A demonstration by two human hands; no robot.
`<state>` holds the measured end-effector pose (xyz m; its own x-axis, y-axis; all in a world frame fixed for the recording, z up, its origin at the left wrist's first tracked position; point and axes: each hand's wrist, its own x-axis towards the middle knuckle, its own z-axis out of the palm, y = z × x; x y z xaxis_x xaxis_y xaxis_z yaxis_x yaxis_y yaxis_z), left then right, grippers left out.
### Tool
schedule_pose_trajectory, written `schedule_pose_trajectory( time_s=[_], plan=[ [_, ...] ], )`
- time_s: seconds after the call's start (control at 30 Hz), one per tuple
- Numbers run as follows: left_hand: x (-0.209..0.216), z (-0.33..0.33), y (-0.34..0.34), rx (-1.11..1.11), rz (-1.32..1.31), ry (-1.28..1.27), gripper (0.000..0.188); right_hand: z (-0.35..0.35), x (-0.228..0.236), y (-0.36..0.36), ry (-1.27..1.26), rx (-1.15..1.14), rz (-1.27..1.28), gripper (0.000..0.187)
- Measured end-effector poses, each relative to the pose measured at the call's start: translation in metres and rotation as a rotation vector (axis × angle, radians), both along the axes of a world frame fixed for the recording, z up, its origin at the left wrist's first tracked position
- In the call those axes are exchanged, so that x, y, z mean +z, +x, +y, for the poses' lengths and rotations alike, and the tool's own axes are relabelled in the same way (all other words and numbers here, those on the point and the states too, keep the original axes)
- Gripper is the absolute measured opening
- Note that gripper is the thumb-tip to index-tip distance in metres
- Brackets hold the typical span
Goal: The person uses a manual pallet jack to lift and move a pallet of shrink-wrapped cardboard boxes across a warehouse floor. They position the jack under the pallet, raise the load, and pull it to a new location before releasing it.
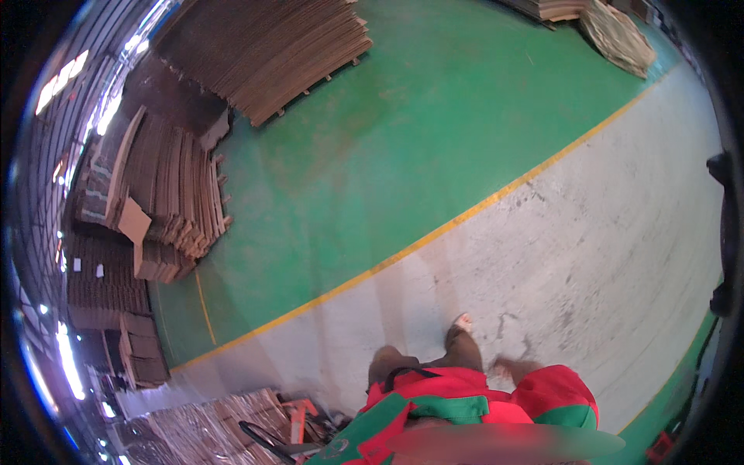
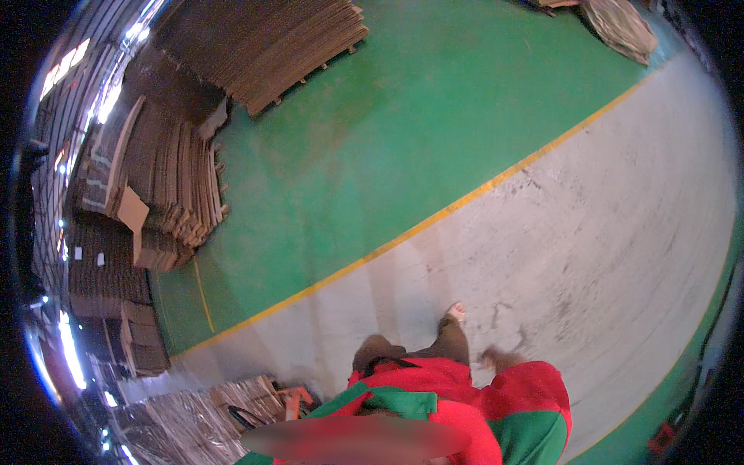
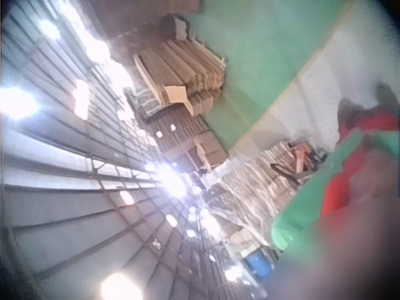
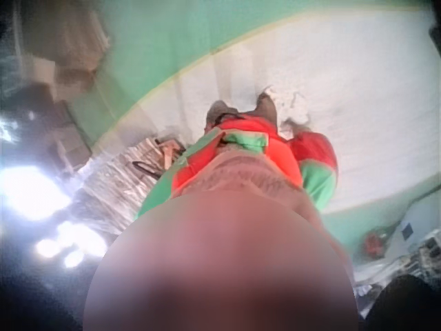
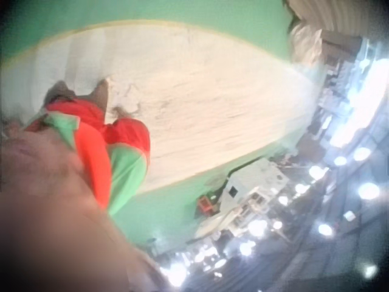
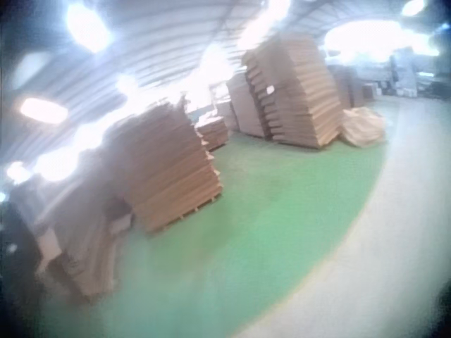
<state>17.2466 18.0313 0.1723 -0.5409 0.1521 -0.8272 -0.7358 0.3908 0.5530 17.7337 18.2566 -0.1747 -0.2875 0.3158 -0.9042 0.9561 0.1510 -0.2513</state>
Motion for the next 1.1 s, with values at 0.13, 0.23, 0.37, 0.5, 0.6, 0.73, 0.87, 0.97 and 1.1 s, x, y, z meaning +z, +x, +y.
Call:
schedule_pose_trajectory(
  time_s=[0.13, 0.23, 0.37, 0.5, 0.6, 0.73, 0.87, 0.97, 1.1],
  plan=[
    [-0.007, 0.102, 0.017, 0.019, 0.0, -0.004, 0.031, 0.317, 0.042, -0.001, 0.648, -0.215, 0.048, 0.045],
    [-0.023, 0.178, 0.018, 0.036, -0.001, 0.002, 0.031, 0.533, 0.101, -0.027, 0.779, -0.562, 0.306, 0.051],
    [-0.045, 0.278, 0.004, 0.087, 0.009, -0.012, 0.03, 0.68, 0.143, -0.104, 0.826, -0.702, 0.695, 0.047],
    [-0.051, 0.362, -0.016, 0.181, 0.031, -0.055, 0.03, 0.713, 0.129, -0.166, 0.556, -0.539, 0.671, 0.045],
    [-0.046, 0.415, -0.035, 0.243, 0.053, -0.093, 0.03, 0.701, 0.113, -0.19, 0.334, -0.299, 0.499, 0.041],
    [-0.04, 0.476, -0.072, 0.277, 0.086, -0.169, 0.03, 0.731, 0.113, -0.222, 0.198, -0.146, 0.564, 0.046],
    [-0.027, 0.511, -0.09, 0.354, 0.129, -0.262, 0.03, 0.873, 0.118, -0.293, 0.266, 0.018, 0.574, 0.043],
    [-0.001, 0.517, -0.062, 0.445, 0.177, -0.356, 0.03, 0.99, 0.126, -0.379, 0.359, 0.101, 0.676, 0.041],
    [0.042, 0.535, 0.006, 0.564, 0.243, -0.468, 0.03, 1.091, 0.162, -0.507, 0.34, 0.24, 0.753, 0.041]
  ],
)
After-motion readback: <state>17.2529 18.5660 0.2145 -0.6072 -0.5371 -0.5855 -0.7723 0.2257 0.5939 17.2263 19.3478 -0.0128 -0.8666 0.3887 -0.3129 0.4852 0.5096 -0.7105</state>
